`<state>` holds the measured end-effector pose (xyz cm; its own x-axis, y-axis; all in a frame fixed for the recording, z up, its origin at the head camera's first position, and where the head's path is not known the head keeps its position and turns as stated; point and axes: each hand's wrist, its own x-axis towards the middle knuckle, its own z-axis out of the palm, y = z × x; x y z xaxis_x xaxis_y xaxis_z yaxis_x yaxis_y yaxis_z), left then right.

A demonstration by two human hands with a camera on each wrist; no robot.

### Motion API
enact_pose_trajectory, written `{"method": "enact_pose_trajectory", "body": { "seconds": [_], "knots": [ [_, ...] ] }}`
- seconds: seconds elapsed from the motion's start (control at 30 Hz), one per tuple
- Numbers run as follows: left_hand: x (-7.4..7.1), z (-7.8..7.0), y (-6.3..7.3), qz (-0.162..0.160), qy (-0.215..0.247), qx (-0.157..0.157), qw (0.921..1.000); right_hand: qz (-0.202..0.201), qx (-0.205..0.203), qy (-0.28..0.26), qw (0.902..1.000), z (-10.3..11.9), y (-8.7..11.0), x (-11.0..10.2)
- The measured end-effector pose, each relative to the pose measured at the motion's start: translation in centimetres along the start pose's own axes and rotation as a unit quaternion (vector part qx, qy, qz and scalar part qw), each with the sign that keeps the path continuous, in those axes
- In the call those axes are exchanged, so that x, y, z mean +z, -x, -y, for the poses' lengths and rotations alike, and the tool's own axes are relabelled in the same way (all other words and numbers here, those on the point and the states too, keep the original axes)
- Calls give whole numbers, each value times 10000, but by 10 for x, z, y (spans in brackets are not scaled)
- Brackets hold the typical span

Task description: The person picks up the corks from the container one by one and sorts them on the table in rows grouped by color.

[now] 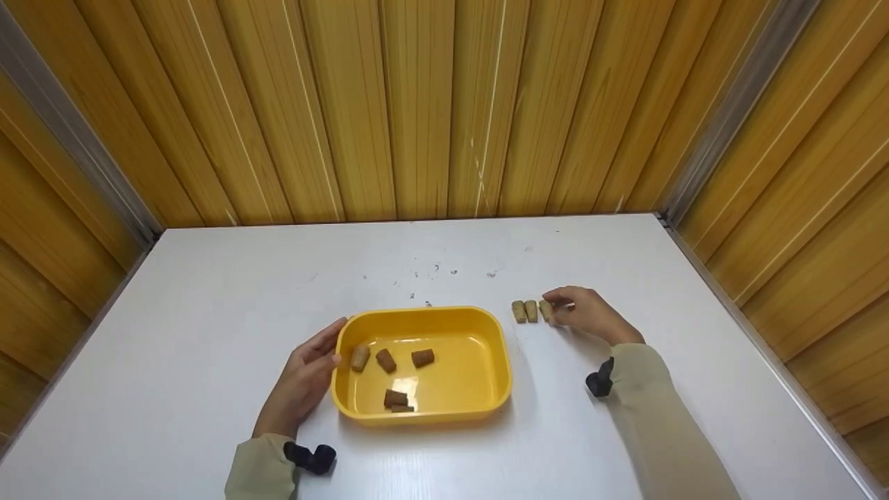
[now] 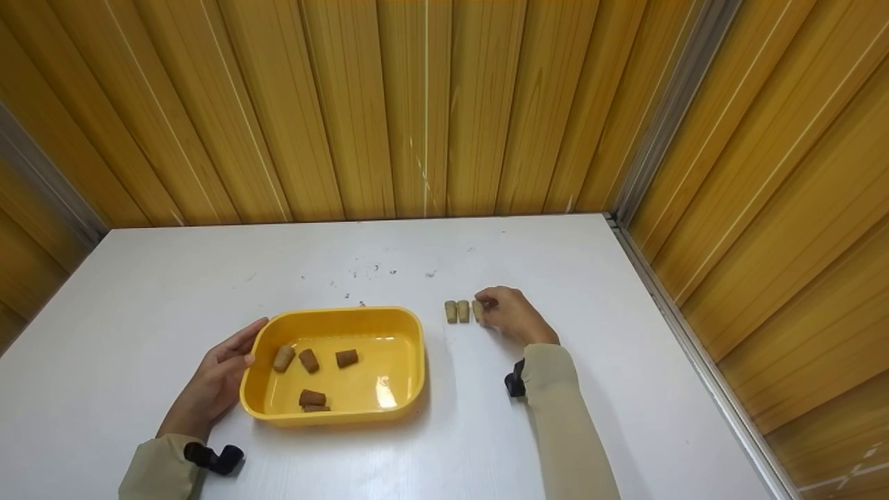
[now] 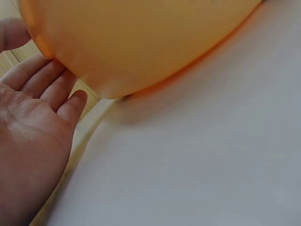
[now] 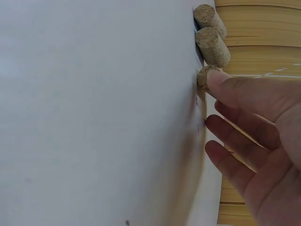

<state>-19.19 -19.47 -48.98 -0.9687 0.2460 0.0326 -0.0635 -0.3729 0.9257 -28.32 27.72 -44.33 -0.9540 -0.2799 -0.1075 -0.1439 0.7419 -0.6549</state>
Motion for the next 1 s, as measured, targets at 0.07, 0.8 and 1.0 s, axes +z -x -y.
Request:
{"method": "enact_pose_trajectory", "body": {
  "seconds": [0.07,0.8,1.0],
  "knots": [
    [0,0,0,2,-31,8,10000,5,24,33,10000,0,0,0],
    [0,0,0,47,1,-3,10000,120,458,-14,9989,4,-1,-3],
    [0,1,0,23,-22,22,10000,101,394,0,9992,7,-1,-5]
  ]
}}
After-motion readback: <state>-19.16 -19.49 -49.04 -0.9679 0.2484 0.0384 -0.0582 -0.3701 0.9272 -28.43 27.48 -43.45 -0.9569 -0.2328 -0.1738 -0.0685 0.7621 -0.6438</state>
